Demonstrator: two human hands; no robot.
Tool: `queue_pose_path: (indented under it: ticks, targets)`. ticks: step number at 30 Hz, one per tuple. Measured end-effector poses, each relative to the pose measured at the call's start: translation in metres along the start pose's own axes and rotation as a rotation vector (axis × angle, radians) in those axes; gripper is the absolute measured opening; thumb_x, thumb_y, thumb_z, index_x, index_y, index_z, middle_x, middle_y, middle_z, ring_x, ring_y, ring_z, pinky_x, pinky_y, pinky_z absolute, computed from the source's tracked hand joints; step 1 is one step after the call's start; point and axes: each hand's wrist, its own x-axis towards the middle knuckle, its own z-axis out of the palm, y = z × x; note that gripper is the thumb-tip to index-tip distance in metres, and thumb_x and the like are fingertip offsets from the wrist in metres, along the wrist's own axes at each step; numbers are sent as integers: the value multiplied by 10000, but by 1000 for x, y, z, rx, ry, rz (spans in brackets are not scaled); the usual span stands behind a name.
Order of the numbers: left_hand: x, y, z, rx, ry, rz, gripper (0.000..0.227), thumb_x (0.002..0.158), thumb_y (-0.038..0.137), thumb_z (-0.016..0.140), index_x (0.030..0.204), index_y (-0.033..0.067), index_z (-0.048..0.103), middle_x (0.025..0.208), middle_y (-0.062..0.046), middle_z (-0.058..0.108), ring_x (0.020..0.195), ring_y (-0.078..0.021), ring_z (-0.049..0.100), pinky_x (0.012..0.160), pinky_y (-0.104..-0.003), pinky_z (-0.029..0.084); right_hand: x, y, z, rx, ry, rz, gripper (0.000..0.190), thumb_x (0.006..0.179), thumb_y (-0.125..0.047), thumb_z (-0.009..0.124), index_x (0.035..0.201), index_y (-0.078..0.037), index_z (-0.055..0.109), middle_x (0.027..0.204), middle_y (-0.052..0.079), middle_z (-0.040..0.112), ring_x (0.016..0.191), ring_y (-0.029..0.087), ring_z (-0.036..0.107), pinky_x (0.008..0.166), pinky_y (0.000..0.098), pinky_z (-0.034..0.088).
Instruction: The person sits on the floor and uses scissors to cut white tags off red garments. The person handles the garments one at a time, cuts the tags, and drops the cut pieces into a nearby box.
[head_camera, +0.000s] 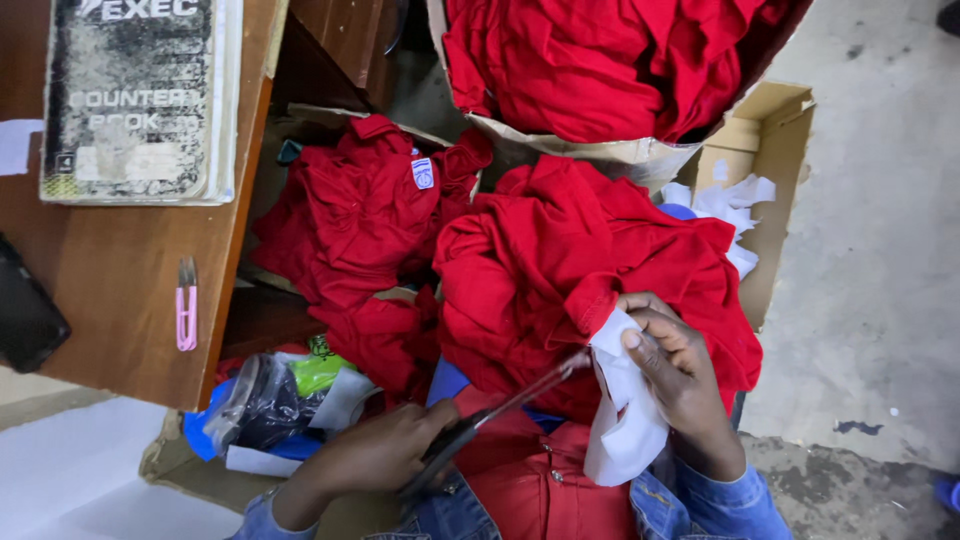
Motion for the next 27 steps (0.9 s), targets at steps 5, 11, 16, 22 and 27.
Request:
queue_pose_path:
  ticks: [5,11,16,22,27]
  targets:
    - [6,-4,9,-5,0,38,509,870,276,821,1190,140,449,1010,-165,674,894,-390,662,694,-523,454,-2,-5,6,108,-32,22,260,1034,-226,629,1037,-6,769,1198,110,646,1085,200,626,898,317,471]
    - [13,26,0,-98,157,30,255,925,179,618,1115,100,468,942,-204,722,847,-488,687,667,-587,426,-3,-17,13,-142,-89,-71,328,1069,-286,548,974,-22,718,1202,112,645,1144,224,610,988,361,453]
    - [26,39,4,-82,256,5,385,903,213,656,1183,83,425,965,-231,680,919,-496,659,730,-587,483,-8,-5,13,-144,-148,-193,160,1078,-190,564,1113,-56,642,1235,124,594,1158,252,585,1024,404,455]
    - [39,33,16,106,439,158,470,920,223,637,1261,-20,424,837,-283,656,747,-547,646,636,-604,478,-10,-15,17,-160,-170,-194,291,1063,-283,562,1096,-85,772,1212,100,656,1167,241,607,1011,394,482]
    - [39,34,8,103,386,62,267,966,196,623,1099,57,438,691,-204,595,591,-487,598,506,-602,404,-13,-18,16,-220,-145,-201,225,1057,-210,587,1097,-87,771,1226,90,645,1194,245,634,993,364,540]
